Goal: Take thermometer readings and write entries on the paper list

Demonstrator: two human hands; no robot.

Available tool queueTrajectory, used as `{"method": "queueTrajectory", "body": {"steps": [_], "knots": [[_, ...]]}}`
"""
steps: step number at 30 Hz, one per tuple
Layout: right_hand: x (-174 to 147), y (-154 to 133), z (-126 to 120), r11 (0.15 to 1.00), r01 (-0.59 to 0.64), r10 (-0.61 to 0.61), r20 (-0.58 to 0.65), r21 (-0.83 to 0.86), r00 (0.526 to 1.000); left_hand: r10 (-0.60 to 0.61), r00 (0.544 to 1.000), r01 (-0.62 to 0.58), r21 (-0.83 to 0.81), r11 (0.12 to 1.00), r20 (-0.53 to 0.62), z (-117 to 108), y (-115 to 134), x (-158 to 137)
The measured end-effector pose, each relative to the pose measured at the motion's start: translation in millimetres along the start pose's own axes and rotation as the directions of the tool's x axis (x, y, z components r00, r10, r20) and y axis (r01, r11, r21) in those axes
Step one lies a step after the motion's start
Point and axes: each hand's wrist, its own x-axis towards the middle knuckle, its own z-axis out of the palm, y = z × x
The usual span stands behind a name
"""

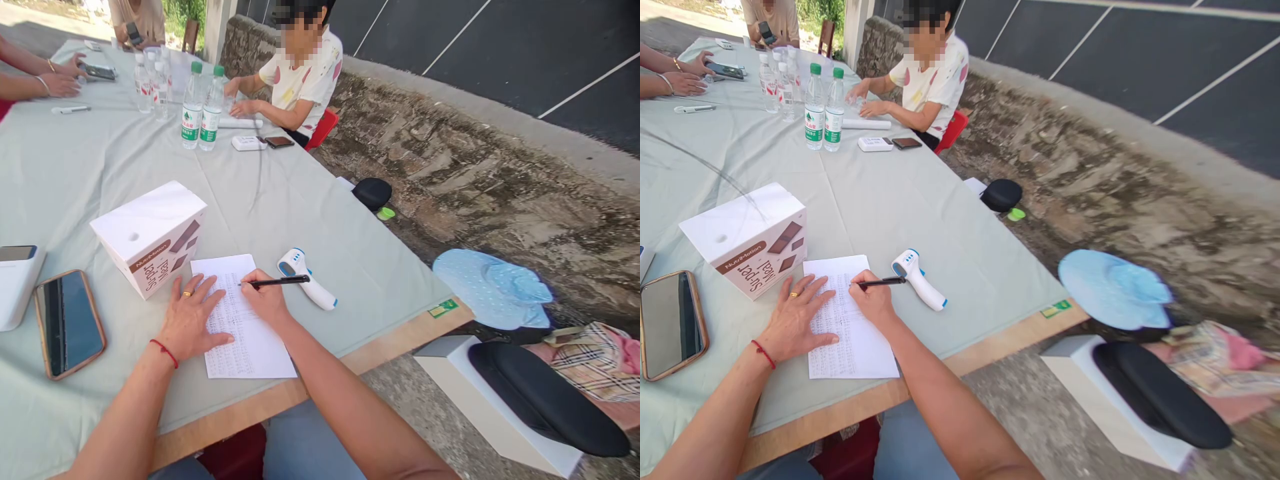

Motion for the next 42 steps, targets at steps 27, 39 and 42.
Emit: {"method": "queueTrajectory", "body": {"steps": [27,39,42], "knots": [[1.4,-3.0,-1.2,1.0,-0.018,0.018,-0.028,0.014,0.999,-0.012,1.0,0.012,-0.014,1.0,0.014,1.6,-0.7,0.0],[4.5,0.6,-5.9,0.998,0.062,-0.066,-0.156,-0.032,0.986,-0.002,1.0,0.002,-0.005,1.0,-0.003,1.0,-1.2,-0.9],[9.5,3.1,-12.9,0.985,0.14,-0.158,-0.184,-0.105,0.97,0.008,1.0,-0.009,-0.002,1.0,-0.026,2.2,-1.6,-0.4]]}}
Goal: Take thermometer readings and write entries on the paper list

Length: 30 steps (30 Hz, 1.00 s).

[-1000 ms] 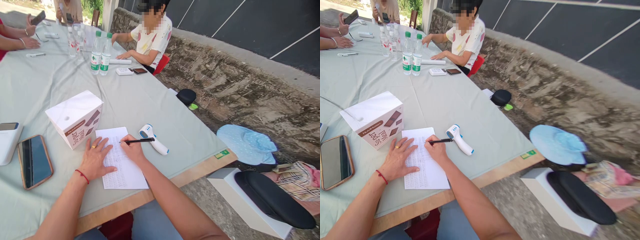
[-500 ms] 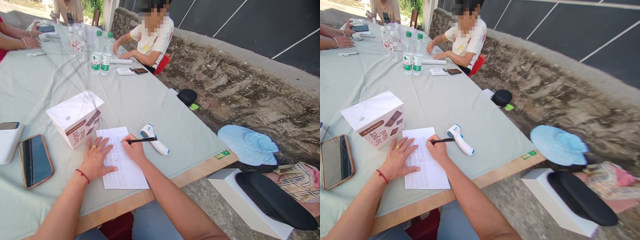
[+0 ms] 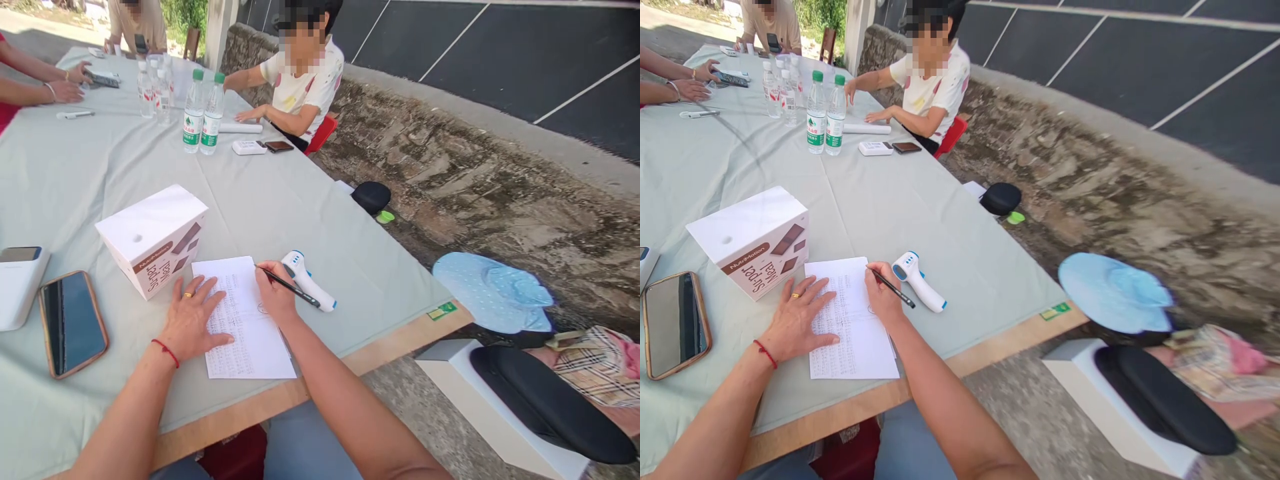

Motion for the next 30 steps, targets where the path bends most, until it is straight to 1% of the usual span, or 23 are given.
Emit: {"method": "queueTrajectory", "body": {"steps": [2,4,6,7,8,10,11,12,13,14,15,16,17,19,20,21,23,24,25,27,28,29,30], "knots": [[3.5,5.5,-2.1,0.994,0.101,-0.099,0.037,-0.049,0.994,0.012,0.999,-0.012,0.005,1.0,-0.031,-0.1,0.1,0.6],[6.1,12.1,-2.1,0.974,0.213,-0.205,0.1,-0.081,0.974,0.035,0.993,-0.036,-0.007,0.999,-0.116,-1.6,0.4,0.4],[8.5,17.2,-0.9,0.946,0.305,-0.286,0.164,-0.107,0.944,0.032,0.958,-0.037,-0.013,0.999,-0.287,-4.6,-0.1,-1.7],[10.0,18.4,-0.4,0.93,0.345,-0.317,0.198,-0.126,0.928,0.007,0.916,-0.009,-0.004,1.0,-0.402,-6.7,-1.0,-3.5],[11.8,18.5,-0.4,0.911,0.383,-0.344,0.231,-0.151,0.91,-0.03,0.851,0.042,0.012,0.999,-0.524,-9.1,-2.6,-5.8],[16.4,15.9,-3.8,0.873,0.436,-0.38,0.258,-0.218,0.888,-0.102,0.657,0.189,0.033,0.981,-0.747,-15.3,-8.2,-10.6],[18.8,13.9,-7.7,0.859,0.438,-0.384,0.234,-0.264,0.893,-0.124,0.557,0.252,0.024,0.967,-0.821,-19.1,-12.4,-12.7],[20.7,12.1,-13.1,0.853,0.409,-0.371,0.174,-0.324,0.912,-0.14,0.477,0.291,0.006,0.957,-0.868,-23.2,-17.2,-14.2],[21.8,10.8,-19.8,0.854,0.341,-0.336,0.086,-0.394,0.938,-0.164,0.427,0.314,-0.024,0.949,-0.889,-27.6,-22.6,-15.1],[21.8,10.5,-27.2,0.852,0.24,-0.278,-0.012,-0.466,0.961,-0.207,0.406,0.329,-0.069,0.942,-0.89,-32.0,-28.2,-15.3],[20.5,11.3,-34.6,0.839,0.118,-0.201,-0.102,-0.532,0.974,-0.268,0.412,0.34,-0.125,0.932,-0.871,-36.2,-33.8,-14.9],[18.1,12.9,-41.6,0.809,0.002,-0.114,-0.154,-0.588,0.981,-0.337,0.437,0.342,-0.192,0.92,-0.834,-39.9,-39.1,-14.0],[14.8,15.1,-47.6,0.768,-0.083,-0.025,-0.159,-0.635,0.987,-0.403,0.474,0.332,-0.265,0.905,-0.783,-43.2,-43.8,-12.9],[7.8,19.7,-56.1,0.696,-0.134,0.116,-0.074,-0.705,0.99,-0.501,0.547,0.291,-0.409,0.865,-0.671,-47.7,-50.5,-10.5],[5.1,21.3,-58.7,0.679,-0.12,0.155,-0.019,-0.724,0.988,-0.542,0.562,0.278,-0.474,0.835,-0.625,-49.2,-52.3,-9.6],[3.5,22.1,-60.5,0.674,-0.102,0.176,0.025,-0.732,0.984,-0.584,0.557,0.274,-0.534,0.8,-0.59,-50.2,-53.1,-9.1],[3.5,20.9,-63.0,0.685,-0.108,0.214,0.057,-0.721,0.975,-0.68,0.496,0.275,-0.646,0.712,-0.54,-51.5,-52.3,-9.0],[4.6,18.8,-63.9,0.7,-0.143,0.252,0.054,-0.699,0.966,-0.718,0.462,0.259,-0.695,0.671,-0.521,-51.8,-51.3,-9.4],[5.7,15.7,-64.7,0.727,-0.196,0.3,0.049,-0.658,0.953,-0.74,0.437,0.22,-0.737,0.639,-0.512,-51.9,-50.3,-9.8],[5.2,5.7,-65.2,0.828,-0.3,0.354,0.027,-0.474,0.935,-0.745,0.431,0.068,-0.805,0.589,-0.508,-50.7,-48.9,-10.2],[2.4,-1.5,-64.5,0.894,-0.315,0.336,0.009,-0.318,0.942,-0.738,0.454,-0.03,-0.837,0.547,-0.499,-49.4,-48.7,-10.1],[-2.3,-10.2,-62.8,0.947,-0.293,0.294,-0.014,-0.131,0.956,-0.732,0.49,-0.121,-0.868,0.481,-0.473,-47.5,-48.7,-9.8],[-8.7,-20.4,-60.2,0.97,-0.233,0.236,-0.04,0.074,0.971,-0.724,0.538,-0.184,-0.898,0.399,-0.432,-45.1,-48.8,-9.2]]}}
